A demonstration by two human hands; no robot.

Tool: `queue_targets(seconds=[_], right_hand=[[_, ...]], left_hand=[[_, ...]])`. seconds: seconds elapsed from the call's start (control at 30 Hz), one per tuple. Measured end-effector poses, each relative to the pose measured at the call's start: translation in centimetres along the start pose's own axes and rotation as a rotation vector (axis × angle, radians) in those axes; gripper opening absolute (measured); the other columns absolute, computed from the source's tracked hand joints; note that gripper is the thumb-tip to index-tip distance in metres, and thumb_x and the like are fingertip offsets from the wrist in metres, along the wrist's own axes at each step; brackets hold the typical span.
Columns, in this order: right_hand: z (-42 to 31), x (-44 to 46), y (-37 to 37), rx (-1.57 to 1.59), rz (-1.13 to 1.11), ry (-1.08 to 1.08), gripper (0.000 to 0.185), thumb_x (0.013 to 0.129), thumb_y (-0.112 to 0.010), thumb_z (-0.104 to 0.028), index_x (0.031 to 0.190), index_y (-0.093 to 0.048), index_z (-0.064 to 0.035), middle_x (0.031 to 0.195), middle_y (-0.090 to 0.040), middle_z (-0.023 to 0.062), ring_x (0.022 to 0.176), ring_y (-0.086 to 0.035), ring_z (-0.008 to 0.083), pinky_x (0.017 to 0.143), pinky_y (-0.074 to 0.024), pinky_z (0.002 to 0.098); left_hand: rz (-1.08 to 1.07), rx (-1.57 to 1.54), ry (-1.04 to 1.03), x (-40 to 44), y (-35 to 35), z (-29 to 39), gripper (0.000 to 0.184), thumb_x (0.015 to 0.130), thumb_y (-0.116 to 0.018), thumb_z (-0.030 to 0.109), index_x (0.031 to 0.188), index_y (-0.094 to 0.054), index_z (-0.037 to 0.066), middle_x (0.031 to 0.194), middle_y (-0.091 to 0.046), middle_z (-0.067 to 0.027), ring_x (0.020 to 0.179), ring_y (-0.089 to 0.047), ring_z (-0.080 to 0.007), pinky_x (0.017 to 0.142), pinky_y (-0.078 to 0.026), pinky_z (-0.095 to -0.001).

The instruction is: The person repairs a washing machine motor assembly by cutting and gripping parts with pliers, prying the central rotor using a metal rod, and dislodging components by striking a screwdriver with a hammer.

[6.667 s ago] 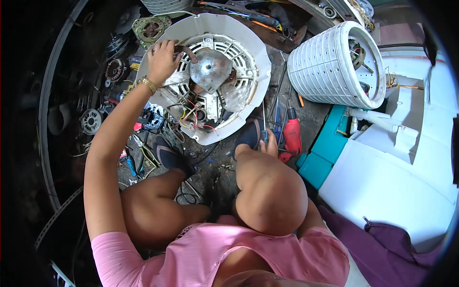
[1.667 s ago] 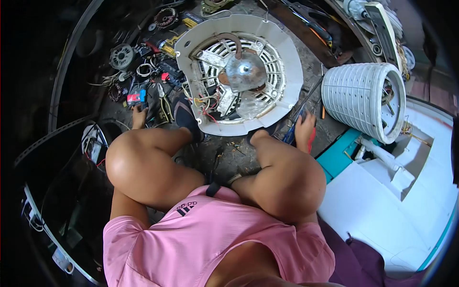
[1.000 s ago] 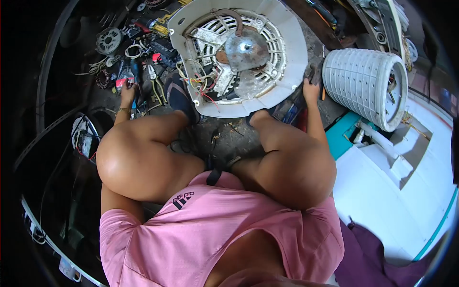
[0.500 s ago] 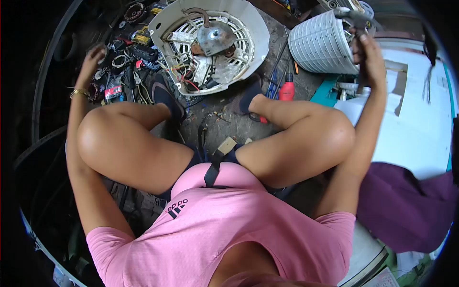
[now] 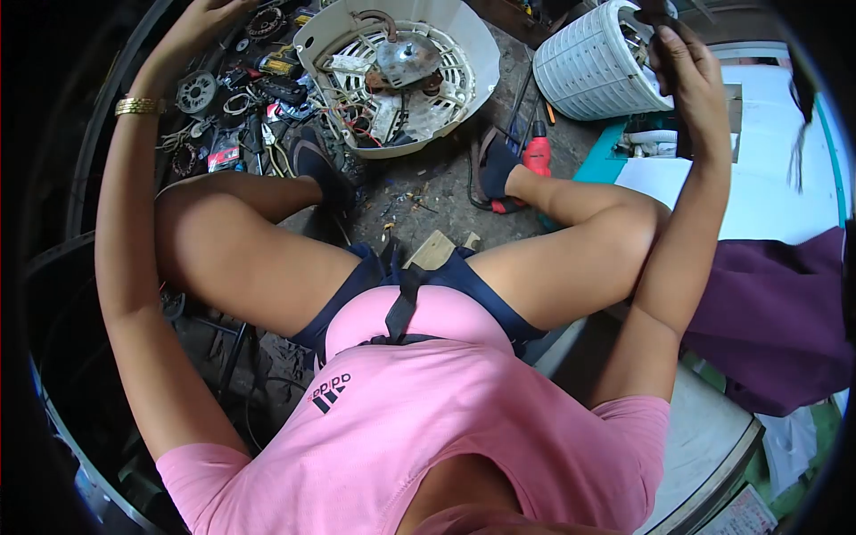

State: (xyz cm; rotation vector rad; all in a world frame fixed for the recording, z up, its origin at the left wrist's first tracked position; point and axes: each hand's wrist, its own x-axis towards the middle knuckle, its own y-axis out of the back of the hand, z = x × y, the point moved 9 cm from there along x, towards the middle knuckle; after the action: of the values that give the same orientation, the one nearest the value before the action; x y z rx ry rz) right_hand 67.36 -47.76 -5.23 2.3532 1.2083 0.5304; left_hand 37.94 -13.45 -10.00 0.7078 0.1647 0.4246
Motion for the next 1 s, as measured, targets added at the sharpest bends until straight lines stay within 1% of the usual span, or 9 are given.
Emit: queue_targets(seconds=[0.33, 0.47, 0.6, 0.73, 0.77, 0.8, 0.87, 0.9, 1.0], right_hand=[[-2.7, -0.4, -0.6, 0.377, 0.086, -0.012, 0.030, 0.097, -0.047, -0.029, 0.101, -0.055, -0.0001, 0.069, -0.052, 0.0020, 0.054, -0.045, 0.0085, 0.051, -0.0384, 0.0217], [3.7, 3.5, -5.7, 0.733, -0.047, -0.129, 0.019, 0.086, -0.064, -0.022, 0.085, -0.053, -0.0075, 0.064, -0.050, 0.0013, 0.050, -0.048, 0.0119, 0.047, -0.0417, 0.0262], [15.1, 7.1, -11.9, 0.415, 0.143, -0.356, 0.025, 0.077, -0.070, -0.007, 0.089, -0.048, -0.0063, 0.064, -0.052, 0.0031, 0.047, -0.051, 0.0132, 0.040, -0.0424, 0.0278], [27.0, 9.4, -15.7, -0.230, 0.240, -0.345, 0.044, 0.066, -0.082, -0.031, 0.084, -0.056, -0.0012, 0.072, -0.060, 0.0088, 0.062, -0.057, 0.0211, 0.058, -0.0460, 0.0349], [27.2, 9.1, -16.5, -0.278, 0.190, -0.388, 0.049, 0.064, -0.083, -0.034, 0.085, -0.055, 0.0001, 0.075, -0.061, 0.0108, 0.065, -0.057, 0.0227, 0.062, -0.0467, 0.0360], [27.4, 9.4, -17.3, -0.325, 0.142, -0.427, 0.054, 0.062, -0.084, -0.038, 0.085, -0.055, 0.0014, 0.077, -0.062, 0.0128, 0.069, -0.058, 0.0244, 0.065, -0.0474, 0.0370], [30.3, 9.9, -18.5, -0.403, 0.198, -0.372, 0.059, 0.061, -0.084, -0.041, 0.087, -0.055, 0.0033, 0.082, -0.063, 0.0160, 0.074, -0.061, 0.0269, 0.069, -0.0477, 0.0380], [31.1, 9.9, -19.2, -0.382, 0.154, -0.441, 0.067, 0.060, -0.083, -0.043, 0.096, -0.057, 0.0068, 0.097, -0.063, 0.0262, 0.093, -0.061, 0.0393, 0.081, -0.0472, 0.0420], [33.0, 10.3, -20.5, -0.476, 0.128, -0.498, 0.069, 0.060, -0.083, -0.043, 0.101, -0.056, 0.0057, 0.100, -0.063, 0.0271, 0.099, -0.060, 0.0405, 0.085, -0.0469, 0.0439]], left_hand=[[-0.005, -0.052, 0.080, -0.8, -3.4, 0.8, 0.032, 0.089, -0.058, 0.012, 0.119, -0.057, 0.002, 0.104, -0.065, -0.0069, 0.094, -0.058, -0.0144, 0.084, -0.048, -0.0294], [0.169, -0.166, 0.063, -0.1, -0.3, -0.4, 0.036, 0.091, -0.059, 0.016, 0.123, -0.054, 0.000, 0.106, -0.063, -0.0063, 0.093, -0.056, -0.0120, 0.083, -0.047, -0.0267], [0.380, -0.343, 0.016, -0.6, 3.6, -2.2, 0.039, 0.091, -0.061, 0.019, 0.125, -0.053, 0.003, 0.105, -0.060, -0.0047, 0.092, -0.057, -0.0114, 0.081, -0.048, -0.0266], [0.463, -0.395, 0.149, -1.6, 7.4, -7.8, 0.038, 0.090, -0.061, 0.020, 0.125, -0.053, 0.007, 0.101, -0.062, -0.0024, 0.082, -0.059, -0.0093, 0.073, -0.049, -0.0250], [0.446, -0.380, 0.130, -1.4, 7.8, -9.1, 0.032, 0.090, -0.060, 0.020, 0.118, -0.056, 0.005, 0.093, -0.062, -0.0019, 0.079, -0.059, -0.0100, 0.071, -0.049, -0.0264], [0.363, -0.237, 0.116, -1.3, 7.8, -12.8, 0.038, 0.095, -0.053, 0.029, 0.128, -0.054, 0.010, 0.115, -0.062, -0.0003, 0.098, -0.057, -0.0084, 0.084, -0.046, -0.0222], [0.145, -0.133, 0.274, -1.2, 6.1, -19.1, 0.032, 0.094, -0.054, 0.028, 0.119, -0.059, 0.009, 0.100, -0.065, 0.0035, 0.079, -0.055, -0.0037, 0.068, -0.044, -0.0188], [0.125, -0.115, 0.340, -1.7, 4.4, -20.7, 0.029, 0.093, -0.054, 0.027, 0.114, -0.061, 0.008, 0.091, -0.063, 0.0041, 0.074, -0.053, -0.0034, 0.061, -0.040, -0.0180], [0.046, -0.205, 0.435, -1.4, -1.7, -26.5, 0.029, 0.093, -0.053, 0.026, 0.111, -0.061, 0.005, 0.084, -0.063, -0.0005, 0.070, -0.055, -0.0066, 0.061, -0.044, -0.0204]])
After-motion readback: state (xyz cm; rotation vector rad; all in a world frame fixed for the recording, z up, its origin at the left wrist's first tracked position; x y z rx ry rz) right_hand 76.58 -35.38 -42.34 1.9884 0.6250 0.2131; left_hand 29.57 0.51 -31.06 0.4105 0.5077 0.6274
